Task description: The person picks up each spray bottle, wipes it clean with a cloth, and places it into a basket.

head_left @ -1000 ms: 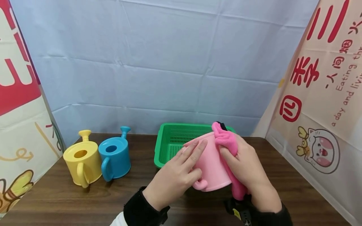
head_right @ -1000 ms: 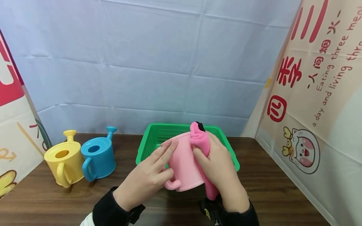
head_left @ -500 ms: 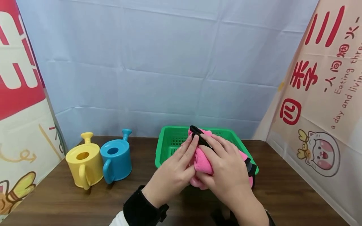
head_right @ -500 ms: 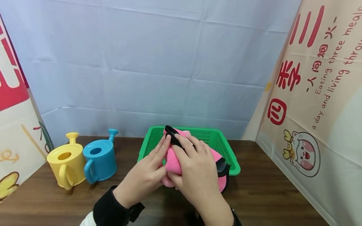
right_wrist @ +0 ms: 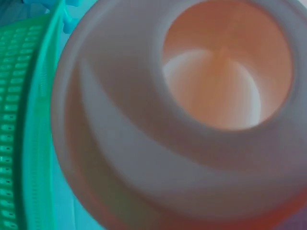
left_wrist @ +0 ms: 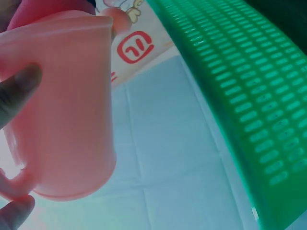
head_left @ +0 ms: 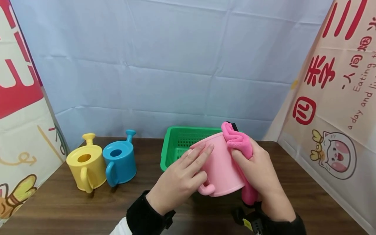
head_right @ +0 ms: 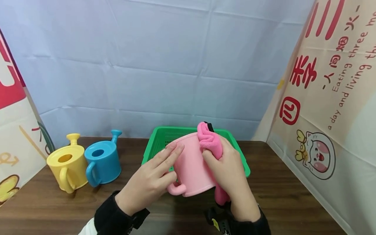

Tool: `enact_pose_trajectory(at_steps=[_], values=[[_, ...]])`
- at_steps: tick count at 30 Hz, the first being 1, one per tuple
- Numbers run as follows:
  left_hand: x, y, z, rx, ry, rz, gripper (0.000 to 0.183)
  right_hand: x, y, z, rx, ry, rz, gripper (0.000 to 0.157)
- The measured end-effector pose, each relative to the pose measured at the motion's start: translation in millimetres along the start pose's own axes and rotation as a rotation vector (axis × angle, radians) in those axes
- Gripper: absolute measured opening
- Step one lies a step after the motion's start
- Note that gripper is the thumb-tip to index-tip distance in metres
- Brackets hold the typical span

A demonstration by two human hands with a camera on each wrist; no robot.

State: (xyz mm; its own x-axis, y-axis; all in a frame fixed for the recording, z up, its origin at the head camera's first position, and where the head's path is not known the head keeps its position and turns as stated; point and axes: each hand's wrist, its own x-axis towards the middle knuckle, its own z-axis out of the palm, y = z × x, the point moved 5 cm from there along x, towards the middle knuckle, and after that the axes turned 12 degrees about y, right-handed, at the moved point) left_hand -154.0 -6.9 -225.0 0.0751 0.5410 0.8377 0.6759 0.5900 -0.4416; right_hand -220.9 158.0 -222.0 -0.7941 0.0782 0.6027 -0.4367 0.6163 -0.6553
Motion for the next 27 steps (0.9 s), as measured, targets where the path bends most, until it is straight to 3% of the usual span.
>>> enact_pose_trajectory(at_steps=[2,4,10,15,19,21,27], values=[[-2.1,-2.8,2.7,0.002,-0.012,-0.016,0.023,0.7,0.4,1.4,0.000,0.007,0.013,0.042],[-6.7,-7.1,7.8,-0.005,-0.037,-0.052,0.023,1.1,-2.2,2.4,-0.029,0.055,-0.033,0.040],[-26.0,-25.1,21.3,-0.011,-0.085,-0.228,0.021,-4.1,-19.7,9.0,-0.035,0.202,-0.291,0.044],[-32.2,-34.6,21.6,-0.024,-0.043,-0.383,0.024,-8.8,-26.9,8.4,0.073,0.263,-0.384,0.048],[-34.0,-42.1,16.7,-0.047,0.029,-0.548,0.029,-12.7,-39.8,1.2,0.213,0.336,-0.446,0.048],[-35.4,-44.9,14.0,-0.057,0.066,-0.617,0.032,-15.3,-50.2,0.3,0.233,0.368,-0.493,0.043],[-42.3,-48.4,13.0,-0.042,0.102,-0.741,0.039,-25.9,-76.9,15.4,0.245,0.501,-0.728,0.046]])
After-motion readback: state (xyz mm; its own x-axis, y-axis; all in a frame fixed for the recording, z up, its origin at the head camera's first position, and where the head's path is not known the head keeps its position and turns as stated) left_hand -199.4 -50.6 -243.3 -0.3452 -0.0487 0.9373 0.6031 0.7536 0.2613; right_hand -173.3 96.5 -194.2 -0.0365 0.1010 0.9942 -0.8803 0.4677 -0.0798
